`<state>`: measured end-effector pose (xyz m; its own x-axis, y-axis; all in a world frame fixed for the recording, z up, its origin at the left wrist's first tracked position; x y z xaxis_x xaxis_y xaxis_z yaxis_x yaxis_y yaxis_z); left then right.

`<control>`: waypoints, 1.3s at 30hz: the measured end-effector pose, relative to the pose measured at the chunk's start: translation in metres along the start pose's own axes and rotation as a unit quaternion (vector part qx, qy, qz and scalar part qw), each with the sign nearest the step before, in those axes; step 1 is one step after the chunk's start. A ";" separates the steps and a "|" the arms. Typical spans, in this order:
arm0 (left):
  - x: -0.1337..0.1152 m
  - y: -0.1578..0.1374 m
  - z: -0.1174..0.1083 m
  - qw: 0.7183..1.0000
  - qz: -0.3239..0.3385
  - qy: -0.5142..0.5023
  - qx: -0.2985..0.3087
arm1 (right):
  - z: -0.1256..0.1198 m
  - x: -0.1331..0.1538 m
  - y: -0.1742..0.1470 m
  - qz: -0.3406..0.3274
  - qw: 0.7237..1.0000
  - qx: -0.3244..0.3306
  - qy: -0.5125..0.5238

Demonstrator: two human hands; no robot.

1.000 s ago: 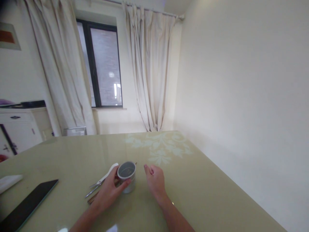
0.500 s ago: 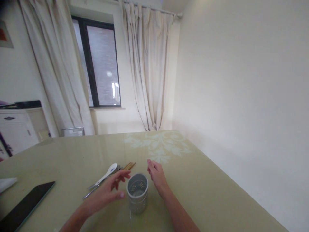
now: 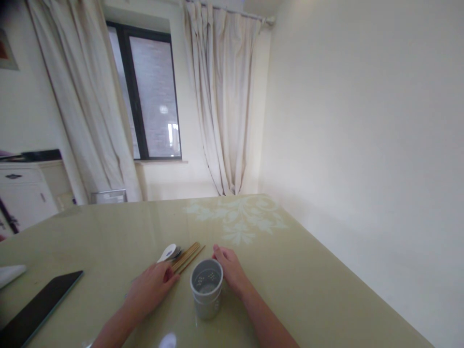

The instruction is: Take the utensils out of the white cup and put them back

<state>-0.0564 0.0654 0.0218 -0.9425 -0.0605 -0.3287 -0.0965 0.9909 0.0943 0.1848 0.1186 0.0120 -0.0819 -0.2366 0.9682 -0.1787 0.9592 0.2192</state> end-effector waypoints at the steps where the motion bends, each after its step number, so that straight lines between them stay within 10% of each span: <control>1: 0.001 -0.001 0.000 1.000 -0.009 -0.002 0.004 | -0.001 -0.001 0.001 -0.002 1.000 -0.003 -0.002; 12: -0.059 -0.011 0.009 0.987 0.082 -0.138 -0.005 | 0.005 -0.013 0.008 0.012 1.000 0.009 0.026; 25: -0.064 -0.011 -0.003 0.940 0.132 -0.305 -0.076 | 0.010 0.019 -0.003 -0.003 0.985 -0.007 0.171; 34: -0.021 0.002 -0.016 0.993 0.038 -0.064 -0.094 | -0.091 0.050 0.000 -0.117 0.926 -0.273 0.232; 39: -0.008 0.003 -0.012 0.998 -0.002 0.050 -0.045 | -0.097 0.070 -0.006 -0.162 0.927 -0.234 0.244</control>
<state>-0.0525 0.0676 0.0357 -0.9690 -0.0805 -0.2337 -0.1242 0.9760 0.1787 0.2754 0.1116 0.0906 0.3757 -0.5347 0.7569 0.3378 0.8396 0.4254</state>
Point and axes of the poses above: each hand's wrist, its own y-axis towards the middle knuckle, its own z-axis out of the palm, x = y × z, the point moved 8 cm from there along y, towards the middle knuckle, and after that the axes turned 5 degrees about -z, right-handed, at the moved point
